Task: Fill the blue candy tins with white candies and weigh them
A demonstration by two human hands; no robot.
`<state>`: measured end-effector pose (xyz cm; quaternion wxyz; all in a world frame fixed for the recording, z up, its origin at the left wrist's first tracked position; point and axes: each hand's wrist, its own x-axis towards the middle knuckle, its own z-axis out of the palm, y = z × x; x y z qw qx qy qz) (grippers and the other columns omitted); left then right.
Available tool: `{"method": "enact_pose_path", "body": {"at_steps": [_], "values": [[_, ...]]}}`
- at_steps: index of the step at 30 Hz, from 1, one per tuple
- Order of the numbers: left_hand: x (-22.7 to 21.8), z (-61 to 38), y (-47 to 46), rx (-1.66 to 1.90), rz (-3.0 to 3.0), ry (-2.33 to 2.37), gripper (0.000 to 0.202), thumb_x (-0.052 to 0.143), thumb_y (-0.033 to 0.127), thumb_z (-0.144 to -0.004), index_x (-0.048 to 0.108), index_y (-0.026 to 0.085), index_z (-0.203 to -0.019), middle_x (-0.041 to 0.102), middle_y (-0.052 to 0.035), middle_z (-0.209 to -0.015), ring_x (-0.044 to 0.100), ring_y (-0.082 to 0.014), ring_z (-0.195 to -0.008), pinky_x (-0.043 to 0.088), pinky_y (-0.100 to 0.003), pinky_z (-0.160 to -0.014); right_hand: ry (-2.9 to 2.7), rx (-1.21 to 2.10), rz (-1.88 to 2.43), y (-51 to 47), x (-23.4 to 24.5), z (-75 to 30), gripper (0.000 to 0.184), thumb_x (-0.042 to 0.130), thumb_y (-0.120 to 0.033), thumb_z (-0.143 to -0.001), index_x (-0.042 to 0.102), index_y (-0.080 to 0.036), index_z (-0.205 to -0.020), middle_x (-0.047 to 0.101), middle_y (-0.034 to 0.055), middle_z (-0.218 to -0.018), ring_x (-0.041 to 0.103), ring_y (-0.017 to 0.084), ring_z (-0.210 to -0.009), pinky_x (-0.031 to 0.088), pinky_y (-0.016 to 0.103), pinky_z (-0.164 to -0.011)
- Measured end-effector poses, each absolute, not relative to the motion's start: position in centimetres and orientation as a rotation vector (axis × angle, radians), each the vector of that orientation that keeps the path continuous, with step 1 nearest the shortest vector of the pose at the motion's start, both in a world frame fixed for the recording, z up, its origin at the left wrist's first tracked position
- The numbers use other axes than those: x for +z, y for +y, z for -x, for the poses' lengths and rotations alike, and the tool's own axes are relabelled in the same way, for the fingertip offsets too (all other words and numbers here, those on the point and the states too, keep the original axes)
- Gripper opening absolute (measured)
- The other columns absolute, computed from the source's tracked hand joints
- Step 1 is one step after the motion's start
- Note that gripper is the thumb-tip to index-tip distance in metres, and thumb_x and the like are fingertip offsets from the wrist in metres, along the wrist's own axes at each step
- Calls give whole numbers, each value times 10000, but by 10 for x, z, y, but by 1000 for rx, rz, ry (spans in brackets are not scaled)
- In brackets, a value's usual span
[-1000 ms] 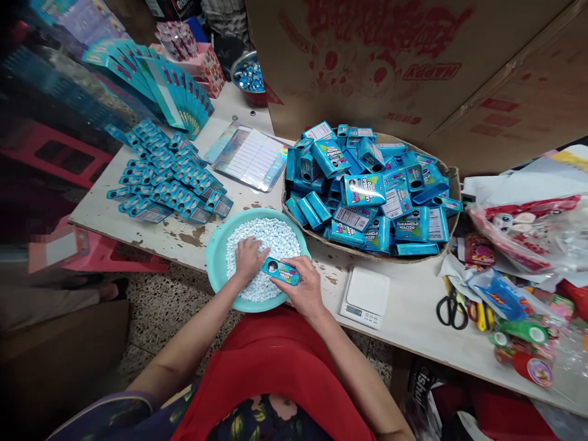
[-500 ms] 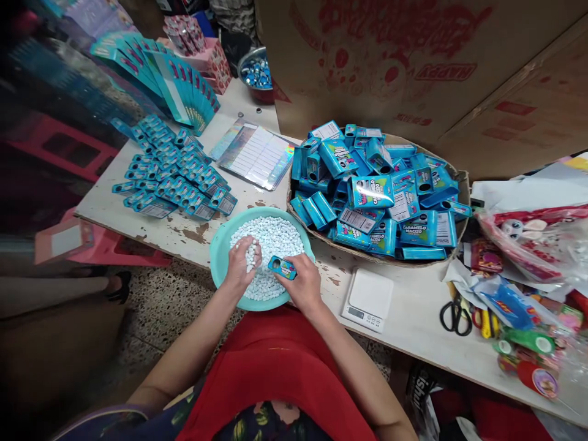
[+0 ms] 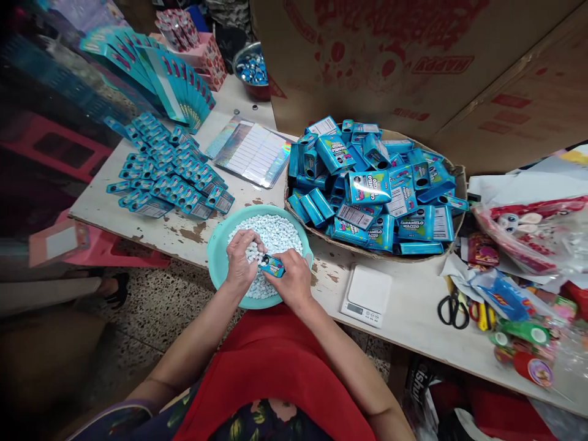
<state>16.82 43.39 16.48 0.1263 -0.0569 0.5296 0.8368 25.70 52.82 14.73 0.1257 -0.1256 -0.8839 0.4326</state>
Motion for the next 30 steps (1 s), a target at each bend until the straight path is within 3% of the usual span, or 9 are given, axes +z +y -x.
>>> {"method": "enact_pose_path", "body": {"at_steps": [15,25,30], "values": [[176,-172,441,2411,131,1684,263,688,364,-753,515,174,-809,488,53,-571,487,-71,-465,418,-191,-480,-2458,1346,391,528,162,-257,291,759,-299,-682,628,-207,-925,573,25,-855,557,193,-861,438,296,-731],[182,-174,444,2440,146,1632,297,670,408,-770,487,174,-754,423,69,-498,480,-75,-462,434,-199,-503,-2445,1403,398,524,157,-256,308,767,-247,-675,641,-211,-955,585,11,-885,553,176,-886,424,293,-759],[183,-173,444,2437,115,1686,294,668,414,-768,499,174,-768,477,51,-530,506,-82,-485,448,-210,-527,-2404,1469,409,523,157,-254,282,744,-248,-700,647,-220,-964,587,16,-892,559,178,-891,436,290,-752]]}}
